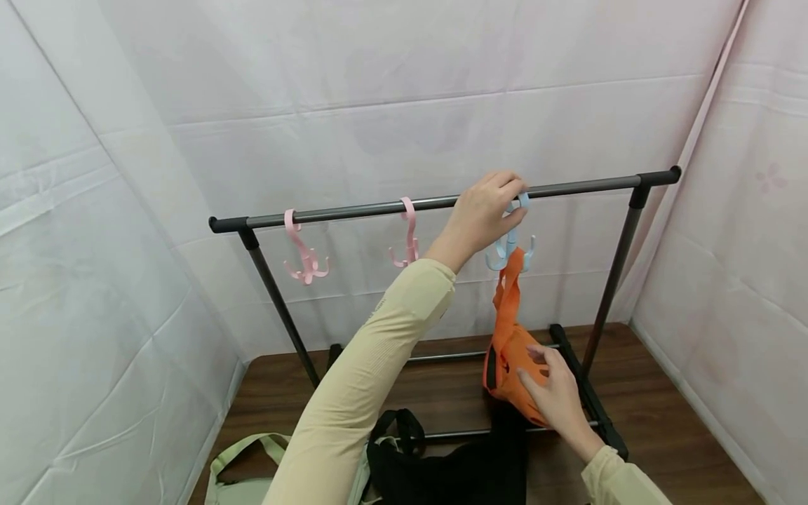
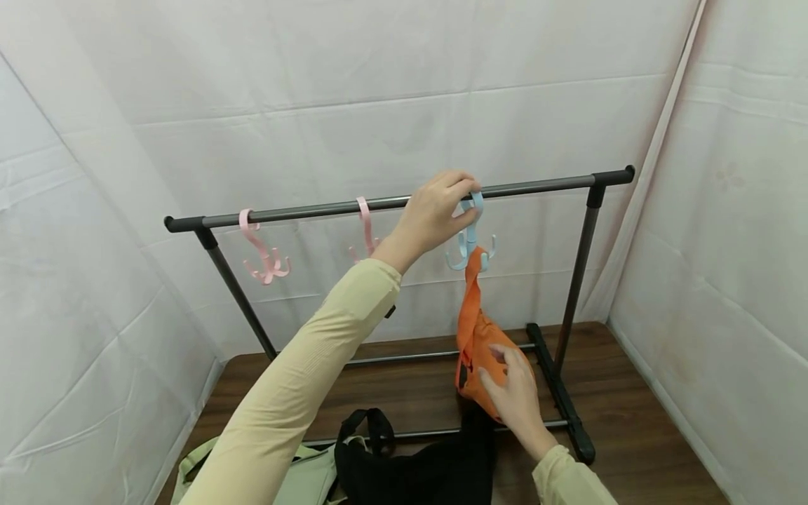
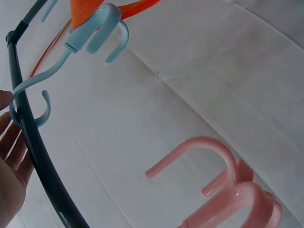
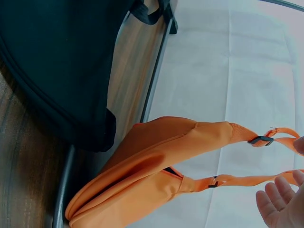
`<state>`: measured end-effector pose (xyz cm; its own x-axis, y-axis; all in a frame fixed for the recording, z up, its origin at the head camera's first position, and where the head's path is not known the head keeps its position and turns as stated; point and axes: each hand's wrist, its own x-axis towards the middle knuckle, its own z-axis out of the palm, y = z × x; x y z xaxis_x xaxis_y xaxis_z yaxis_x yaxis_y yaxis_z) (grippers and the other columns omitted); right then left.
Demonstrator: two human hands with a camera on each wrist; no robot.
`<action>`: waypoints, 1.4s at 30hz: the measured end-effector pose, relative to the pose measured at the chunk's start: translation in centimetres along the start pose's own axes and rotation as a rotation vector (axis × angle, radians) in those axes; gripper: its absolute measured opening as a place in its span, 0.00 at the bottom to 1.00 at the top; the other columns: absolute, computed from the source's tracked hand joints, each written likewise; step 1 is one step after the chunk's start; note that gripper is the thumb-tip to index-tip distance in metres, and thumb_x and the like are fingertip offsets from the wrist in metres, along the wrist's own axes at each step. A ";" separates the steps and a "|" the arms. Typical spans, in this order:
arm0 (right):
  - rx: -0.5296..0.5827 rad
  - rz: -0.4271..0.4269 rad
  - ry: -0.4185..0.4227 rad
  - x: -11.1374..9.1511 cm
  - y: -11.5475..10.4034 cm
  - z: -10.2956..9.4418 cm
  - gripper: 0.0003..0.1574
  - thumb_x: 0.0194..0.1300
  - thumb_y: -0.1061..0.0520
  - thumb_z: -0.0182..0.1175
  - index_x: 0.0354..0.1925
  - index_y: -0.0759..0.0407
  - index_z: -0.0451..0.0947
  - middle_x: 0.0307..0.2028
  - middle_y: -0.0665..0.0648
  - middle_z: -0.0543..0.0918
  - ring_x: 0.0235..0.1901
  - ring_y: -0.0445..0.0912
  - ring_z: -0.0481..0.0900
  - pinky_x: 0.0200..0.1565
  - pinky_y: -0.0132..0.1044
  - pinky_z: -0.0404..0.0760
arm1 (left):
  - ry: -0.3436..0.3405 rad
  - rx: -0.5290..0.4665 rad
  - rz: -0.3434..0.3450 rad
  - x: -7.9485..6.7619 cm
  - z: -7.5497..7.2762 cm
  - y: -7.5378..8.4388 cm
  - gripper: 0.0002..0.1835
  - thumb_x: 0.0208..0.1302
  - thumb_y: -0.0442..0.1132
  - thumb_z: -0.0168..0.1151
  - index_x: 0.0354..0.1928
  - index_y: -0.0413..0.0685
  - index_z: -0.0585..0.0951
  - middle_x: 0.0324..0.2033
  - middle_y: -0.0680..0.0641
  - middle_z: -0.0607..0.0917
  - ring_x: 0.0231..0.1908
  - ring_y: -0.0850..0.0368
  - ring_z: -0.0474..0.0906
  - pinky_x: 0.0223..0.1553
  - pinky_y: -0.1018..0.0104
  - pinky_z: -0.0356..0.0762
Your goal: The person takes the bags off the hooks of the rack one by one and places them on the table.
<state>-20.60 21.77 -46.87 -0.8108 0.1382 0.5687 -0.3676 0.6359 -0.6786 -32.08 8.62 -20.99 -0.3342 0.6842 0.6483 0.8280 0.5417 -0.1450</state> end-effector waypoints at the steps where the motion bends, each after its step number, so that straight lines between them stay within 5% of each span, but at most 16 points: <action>1: -0.002 -0.002 -0.001 0.1 0.0 0.0 0.24 0.54 0.64 0.63 0.50 0.63 0.71 0.43 0.59 0.76 0.43 0.52 0.73 0.40 0.47 0.74 | 0.006 0.000 0.002 0.0 0.0 0.0 0.11 0.61 0.38 0.55 0.44 0.44 0.79 0.43 0.51 0.79 0.45 0.58 0.73 0.44 0.76 0.71; 10: 0.046 0.004 0.010 2.1 -1.3 -0.1 0.23 0.56 0.64 0.62 0.51 0.66 0.70 0.44 0.63 0.75 0.43 0.55 0.73 0.42 0.51 0.73 | 0.055 -0.026 0.005 -0.2 0.6 0.1 0.10 0.60 0.37 0.56 0.42 0.44 0.80 0.41 0.52 0.80 0.42 0.58 0.75 0.44 0.74 0.72; 17: 0.104 -0.017 0.083 5.3 -3.3 -0.8 0.21 0.57 0.62 0.61 0.50 0.66 0.72 0.43 0.62 0.76 0.43 0.51 0.74 0.42 0.38 0.75 | 0.079 -0.025 -0.009 -0.1 0.5 0.3 0.09 0.59 0.37 0.58 0.40 0.44 0.80 0.40 0.52 0.81 0.41 0.59 0.76 0.44 0.74 0.72; 23: 0.173 0.013 0.168 8.0 -4.8 -1.1 0.18 0.58 0.61 0.59 0.48 0.67 0.73 0.39 0.62 0.78 0.40 0.51 0.76 0.40 0.46 0.76 | 0.094 -0.016 -0.013 -0.1 0.5 0.3 0.08 0.58 0.36 0.58 0.39 0.44 0.81 0.39 0.52 0.81 0.40 0.59 0.77 0.42 0.73 0.73; 28: 0.201 0.049 0.233 9.7 -5.4 -1.0 0.14 0.58 0.59 0.60 0.42 0.66 0.76 0.36 0.60 0.80 0.35 0.44 0.76 0.36 0.30 0.77 | 0.100 -0.022 -0.022 0.0 0.7 0.2 0.09 0.57 0.36 0.58 0.39 0.44 0.81 0.39 0.52 0.81 0.39 0.59 0.77 0.42 0.73 0.73; 32: 0.216 0.076 0.284 10.2 -5.5 -0.9 0.11 0.57 0.60 0.61 0.38 0.66 0.77 0.33 0.59 0.81 0.30 0.38 0.75 0.32 0.21 0.74 | 0.094 -0.036 -0.023 0.0 0.7 0.3 0.09 0.58 0.36 0.58 0.40 0.44 0.81 0.39 0.53 0.81 0.39 0.58 0.77 0.42 0.72 0.73; 42: 0.228 0.104 0.326 10.2 -5.2 0.0 0.11 0.55 0.56 0.64 0.32 0.64 0.79 0.30 0.58 0.82 0.26 0.33 0.74 0.27 0.21 0.74 | 0.103 -0.021 -0.022 -0.1 0.8 0.3 0.08 0.58 0.36 0.58 0.40 0.44 0.80 0.38 0.53 0.81 0.38 0.59 0.77 0.41 0.73 0.73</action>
<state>-26.95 19.89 -37.50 -0.6754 0.4499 0.5843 -0.4126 0.4263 -0.8050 -32.22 9.10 -21.73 -0.3054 0.6181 0.7243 0.8304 0.5451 -0.1150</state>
